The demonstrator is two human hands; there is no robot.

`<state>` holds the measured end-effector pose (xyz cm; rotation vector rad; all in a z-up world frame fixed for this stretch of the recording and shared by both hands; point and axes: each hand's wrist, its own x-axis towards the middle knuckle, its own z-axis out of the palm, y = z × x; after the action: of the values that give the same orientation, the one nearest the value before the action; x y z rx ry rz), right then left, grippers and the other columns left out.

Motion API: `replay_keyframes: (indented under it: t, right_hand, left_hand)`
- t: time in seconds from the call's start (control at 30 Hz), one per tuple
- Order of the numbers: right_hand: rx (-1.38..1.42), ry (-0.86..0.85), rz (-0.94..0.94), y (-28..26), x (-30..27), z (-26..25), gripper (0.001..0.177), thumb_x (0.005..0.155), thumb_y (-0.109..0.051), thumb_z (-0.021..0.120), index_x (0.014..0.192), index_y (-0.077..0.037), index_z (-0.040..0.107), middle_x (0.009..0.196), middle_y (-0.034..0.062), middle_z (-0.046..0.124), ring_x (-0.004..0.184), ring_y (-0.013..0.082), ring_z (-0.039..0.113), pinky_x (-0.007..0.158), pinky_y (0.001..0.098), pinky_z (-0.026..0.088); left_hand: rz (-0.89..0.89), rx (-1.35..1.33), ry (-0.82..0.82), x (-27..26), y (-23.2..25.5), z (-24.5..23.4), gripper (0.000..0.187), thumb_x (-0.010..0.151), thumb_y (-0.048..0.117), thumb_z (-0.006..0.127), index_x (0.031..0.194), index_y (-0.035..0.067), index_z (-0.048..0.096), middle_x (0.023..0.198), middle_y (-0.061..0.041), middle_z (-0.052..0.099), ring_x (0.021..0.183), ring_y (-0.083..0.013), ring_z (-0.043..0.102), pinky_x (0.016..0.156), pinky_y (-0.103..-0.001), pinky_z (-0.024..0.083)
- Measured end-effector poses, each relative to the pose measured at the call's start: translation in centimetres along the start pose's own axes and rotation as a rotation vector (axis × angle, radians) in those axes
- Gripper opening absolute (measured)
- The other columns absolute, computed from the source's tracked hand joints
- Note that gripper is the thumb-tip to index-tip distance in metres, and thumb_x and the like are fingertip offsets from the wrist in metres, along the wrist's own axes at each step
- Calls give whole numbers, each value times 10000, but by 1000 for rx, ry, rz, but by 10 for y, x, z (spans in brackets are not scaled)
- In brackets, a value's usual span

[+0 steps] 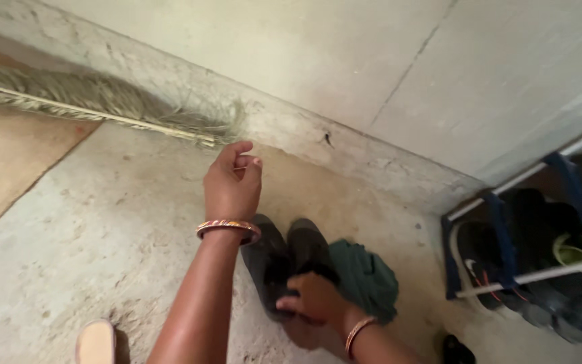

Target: The person cleans a pair of black shoes and a pair of light-colored sneakers using a cloth. They wipe the shoes, tie the laces, and place them on a shoe rack. Finally, they wipe a pair of flip-flops.

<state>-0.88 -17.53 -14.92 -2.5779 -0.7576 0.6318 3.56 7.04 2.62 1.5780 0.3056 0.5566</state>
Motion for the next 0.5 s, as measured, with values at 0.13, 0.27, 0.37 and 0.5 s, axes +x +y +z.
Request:
replay_keyframes:
  t: [0.13,0.27,0.37,0.5]
  right_hand:
    - [-15,143,12,-22,-2,-63,597,796,-607,728,882,-16,712,896,235,707,883,428,677,755,496,523]
    - [-36,205,136,-54,-36,-118,575,835,-585,736,926,-18,700,919,208,702,891,385,682,777,456,519]
    - [180,177,321,-81,-84,-149,482,824,-516,751,942,-49,723,863,105,737,825,229,655,772,393,531]
    - [429,138,486,-112,-160,-196,387,774,-411,806,958,-75,755,833,-3,756,785,95,658,768,315,539]
  left_hand:
    - [-4,-123,-22,-8,14,23,303,896,119,664,1189,46,683,894,-53,746,775,-134,717,711,-298,566]
    - [26,-105,-47,-19,39,48,268,918,106,677,1179,51,705,824,-101,733,716,-184,667,708,-312,549]
    - [74,-242,-67,-38,59,65,276,894,81,672,1167,69,704,887,-70,770,763,-157,705,745,-302,562]
    - [111,-276,-191,-74,82,72,286,907,82,658,1191,85,691,920,-66,780,797,-147,727,768,-301,568]
